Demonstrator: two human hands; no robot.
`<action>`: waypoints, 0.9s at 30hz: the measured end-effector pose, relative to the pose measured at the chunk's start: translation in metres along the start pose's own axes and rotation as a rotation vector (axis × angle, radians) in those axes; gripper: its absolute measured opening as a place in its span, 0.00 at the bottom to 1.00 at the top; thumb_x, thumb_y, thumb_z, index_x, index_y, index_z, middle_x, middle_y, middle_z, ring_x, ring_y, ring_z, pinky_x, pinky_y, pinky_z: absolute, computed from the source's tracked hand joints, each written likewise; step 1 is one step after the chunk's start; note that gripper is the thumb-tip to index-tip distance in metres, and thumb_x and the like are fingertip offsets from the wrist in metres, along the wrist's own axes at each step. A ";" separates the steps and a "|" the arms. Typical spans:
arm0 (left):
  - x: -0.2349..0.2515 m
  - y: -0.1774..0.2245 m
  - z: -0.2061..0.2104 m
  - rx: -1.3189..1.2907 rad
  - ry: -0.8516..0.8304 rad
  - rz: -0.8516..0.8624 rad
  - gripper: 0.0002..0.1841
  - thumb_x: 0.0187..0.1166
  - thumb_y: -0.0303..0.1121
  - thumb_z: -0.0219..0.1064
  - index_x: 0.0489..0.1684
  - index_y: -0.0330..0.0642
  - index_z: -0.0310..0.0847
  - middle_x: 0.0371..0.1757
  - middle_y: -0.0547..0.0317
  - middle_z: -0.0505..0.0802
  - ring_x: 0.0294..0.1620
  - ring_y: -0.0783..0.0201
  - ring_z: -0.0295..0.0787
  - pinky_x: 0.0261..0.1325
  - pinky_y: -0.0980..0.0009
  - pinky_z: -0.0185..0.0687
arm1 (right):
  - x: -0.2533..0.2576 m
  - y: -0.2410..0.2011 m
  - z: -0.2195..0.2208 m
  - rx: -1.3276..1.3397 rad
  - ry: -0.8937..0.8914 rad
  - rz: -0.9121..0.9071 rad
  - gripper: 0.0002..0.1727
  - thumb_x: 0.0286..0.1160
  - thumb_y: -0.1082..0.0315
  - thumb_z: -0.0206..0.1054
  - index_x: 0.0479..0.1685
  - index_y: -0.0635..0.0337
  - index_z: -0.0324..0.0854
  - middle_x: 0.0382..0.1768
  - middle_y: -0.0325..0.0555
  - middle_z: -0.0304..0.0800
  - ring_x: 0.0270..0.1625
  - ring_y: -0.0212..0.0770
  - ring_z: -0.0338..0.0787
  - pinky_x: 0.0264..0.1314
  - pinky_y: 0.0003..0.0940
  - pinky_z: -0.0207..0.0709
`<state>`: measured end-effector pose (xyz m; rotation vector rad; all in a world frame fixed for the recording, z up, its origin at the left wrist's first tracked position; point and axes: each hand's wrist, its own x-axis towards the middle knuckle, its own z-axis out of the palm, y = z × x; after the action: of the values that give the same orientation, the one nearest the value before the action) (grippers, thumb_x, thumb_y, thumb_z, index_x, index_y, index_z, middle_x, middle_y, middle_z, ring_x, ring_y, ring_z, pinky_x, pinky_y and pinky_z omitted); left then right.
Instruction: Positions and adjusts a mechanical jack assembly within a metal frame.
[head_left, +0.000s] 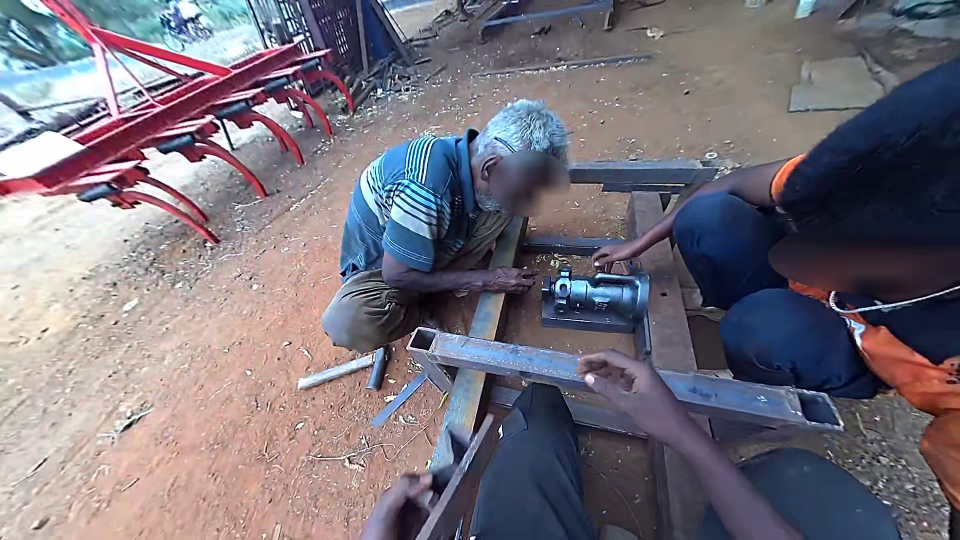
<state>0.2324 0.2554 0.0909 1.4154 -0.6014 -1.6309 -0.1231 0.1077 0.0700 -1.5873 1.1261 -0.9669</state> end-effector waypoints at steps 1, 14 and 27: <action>0.016 0.004 0.024 -0.237 -0.076 0.009 0.20 0.72 0.51 0.63 0.44 0.43 0.88 0.37 0.53 0.96 0.37 0.63 0.95 0.41 0.63 0.92 | 0.003 -0.003 -0.001 0.132 0.001 0.024 0.16 0.83 0.66 0.63 0.66 0.56 0.85 0.59 0.45 0.93 0.60 0.44 0.93 0.66 0.43 0.87; 0.227 0.077 0.222 -0.471 -0.313 -0.180 0.28 0.82 0.60 0.50 0.53 0.42 0.79 0.40 0.42 0.91 0.29 0.55 0.89 0.27 0.65 0.83 | 0.148 0.023 -0.060 0.634 0.191 0.325 0.30 0.94 0.44 0.46 0.72 0.57 0.79 0.58 0.48 0.92 0.56 0.43 0.92 0.64 0.44 0.84; 0.373 0.074 0.250 0.058 -0.048 -0.201 0.14 0.83 0.41 0.64 0.54 0.41 0.80 0.42 0.50 0.85 0.36 0.60 0.81 0.36 0.67 0.78 | 0.246 0.120 -0.056 0.882 0.184 0.689 0.35 0.91 0.40 0.49 0.79 0.62 0.68 0.65 0.56 0.84 0.63 0.50 0.87 0.68 0.47 0.80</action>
<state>0.0244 -0.1414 0.0111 1.5231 -0.5524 -1.8223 -0.1366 -0.1599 -0.0109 -0.3642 1.0358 -0.9351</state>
